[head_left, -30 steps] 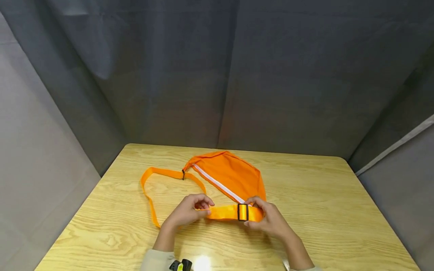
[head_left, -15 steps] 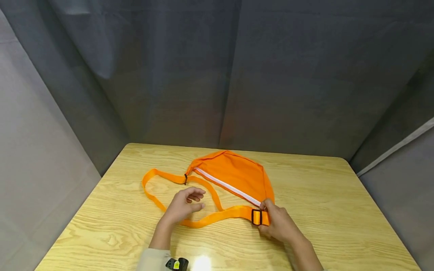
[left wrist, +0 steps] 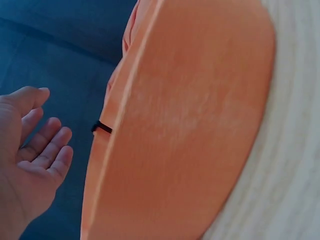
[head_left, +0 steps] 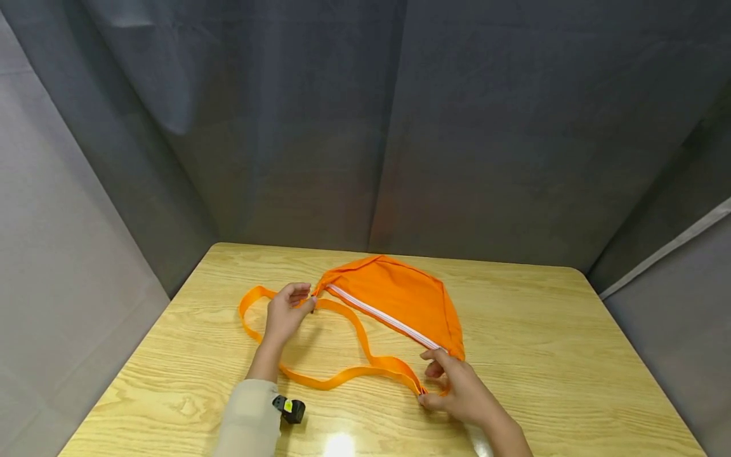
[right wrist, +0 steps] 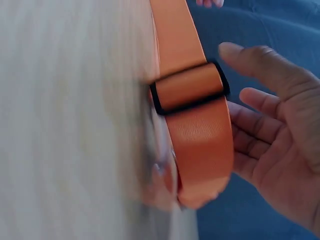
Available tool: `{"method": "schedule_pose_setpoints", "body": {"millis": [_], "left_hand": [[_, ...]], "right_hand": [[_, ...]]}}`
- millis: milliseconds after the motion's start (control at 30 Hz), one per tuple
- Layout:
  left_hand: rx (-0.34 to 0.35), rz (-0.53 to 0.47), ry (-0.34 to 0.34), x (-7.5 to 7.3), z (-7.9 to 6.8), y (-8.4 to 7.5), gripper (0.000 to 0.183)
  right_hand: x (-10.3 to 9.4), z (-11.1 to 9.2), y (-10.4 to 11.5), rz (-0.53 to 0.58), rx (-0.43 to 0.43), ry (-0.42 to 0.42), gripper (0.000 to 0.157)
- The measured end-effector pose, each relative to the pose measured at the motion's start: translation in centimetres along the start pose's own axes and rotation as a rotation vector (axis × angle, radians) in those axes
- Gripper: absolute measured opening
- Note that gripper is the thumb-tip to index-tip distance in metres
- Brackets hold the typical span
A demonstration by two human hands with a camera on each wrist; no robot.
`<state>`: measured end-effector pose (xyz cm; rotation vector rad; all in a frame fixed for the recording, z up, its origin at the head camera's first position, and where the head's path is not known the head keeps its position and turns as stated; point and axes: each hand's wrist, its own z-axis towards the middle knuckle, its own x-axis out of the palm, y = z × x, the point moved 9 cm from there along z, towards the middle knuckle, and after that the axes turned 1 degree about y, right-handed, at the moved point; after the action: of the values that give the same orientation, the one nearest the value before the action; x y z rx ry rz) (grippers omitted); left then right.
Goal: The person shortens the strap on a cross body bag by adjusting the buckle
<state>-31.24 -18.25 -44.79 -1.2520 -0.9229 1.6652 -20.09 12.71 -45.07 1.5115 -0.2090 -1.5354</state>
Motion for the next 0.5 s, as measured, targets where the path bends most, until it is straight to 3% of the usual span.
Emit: {"method": "schedule_pose_setpoints", "body": {"millis": [133, 267, 500], "left_hand": [[-0.038, -0.011, -0.008, 0.2, 1.3, 1.1, 0.03], [-0.074, 0.057, 0.015, 0.6, 2.3, 2.2, 0.035], [-0.178, 0.235, 0.011, 0.1, 2.8, 4.4, 0.025]], "right_hand": [[0.9, 0.2, 0.9, 0.048, -0.006, -0.061, 0.052], [2.1, 0.8, 0.6, 0.066, 0.074, -0.102, 0.047], [1.9, 1.1, -0.6, -0.064, 0.208, -0.183, 0.046]]}}
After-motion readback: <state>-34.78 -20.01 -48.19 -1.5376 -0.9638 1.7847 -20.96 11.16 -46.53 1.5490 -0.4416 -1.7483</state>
